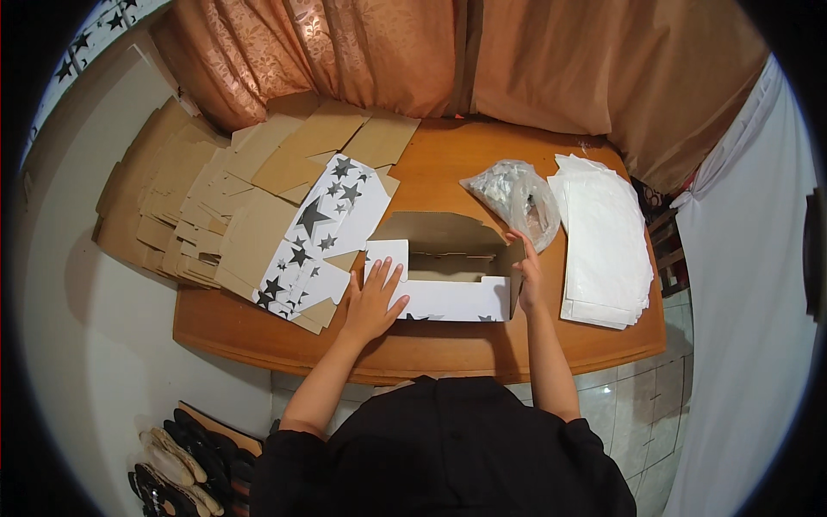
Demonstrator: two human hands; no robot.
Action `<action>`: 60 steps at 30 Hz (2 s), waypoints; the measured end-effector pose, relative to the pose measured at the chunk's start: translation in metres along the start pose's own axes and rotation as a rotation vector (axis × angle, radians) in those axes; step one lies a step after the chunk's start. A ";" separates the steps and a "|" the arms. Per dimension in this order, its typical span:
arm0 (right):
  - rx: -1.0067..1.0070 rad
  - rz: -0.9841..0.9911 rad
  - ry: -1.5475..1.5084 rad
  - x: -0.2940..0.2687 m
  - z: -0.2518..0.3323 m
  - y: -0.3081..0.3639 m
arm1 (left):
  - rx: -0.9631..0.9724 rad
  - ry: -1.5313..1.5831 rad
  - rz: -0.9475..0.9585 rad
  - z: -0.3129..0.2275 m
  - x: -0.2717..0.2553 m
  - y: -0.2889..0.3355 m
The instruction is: Folding flat cardboard templates into shoe boxes and stacking them on a storage shelf.
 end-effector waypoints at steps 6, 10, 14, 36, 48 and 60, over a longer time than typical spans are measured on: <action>-0.032 0.052 0.175 -0.003 0.009 0.004 | -0.015 -0.084 0.032 -0.004 0.002 0.001; -0.044 0.052 0.211 -0.002 0.012 0.013 | 0.007 -0.062 -0.009 -0.003 0.004 0.005; -0.043 0.032 0.187 -0.003 0.004 0.011 | -0.051 0.093 0.046 0.001 0.001 -0.001; -0.246 -0.015 0.837 0.009 -0.022 0.020 | -0.106 0.081 -0.291 -0.025 0.000 -0.099; -0.341 -0.136 1.024 0.022 -0.030 0.025 | -0.031 0.149 -0.134 -0.040 0.025 -0.038; -0.439 -0.027 0.760 0.016 -0.019 0.019 | -0.032 0.572 -0.849 0.005 -0.009 -0.049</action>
Point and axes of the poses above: each hand's wrist, its own y-axis away from the middle knuckle, its own x-axis out of the palm, z = x × y, the point moved 2 cm from there along -y, towards the middle knuckle, and after that the axes turned 7 degrees about -z, right-handed, at the moved point
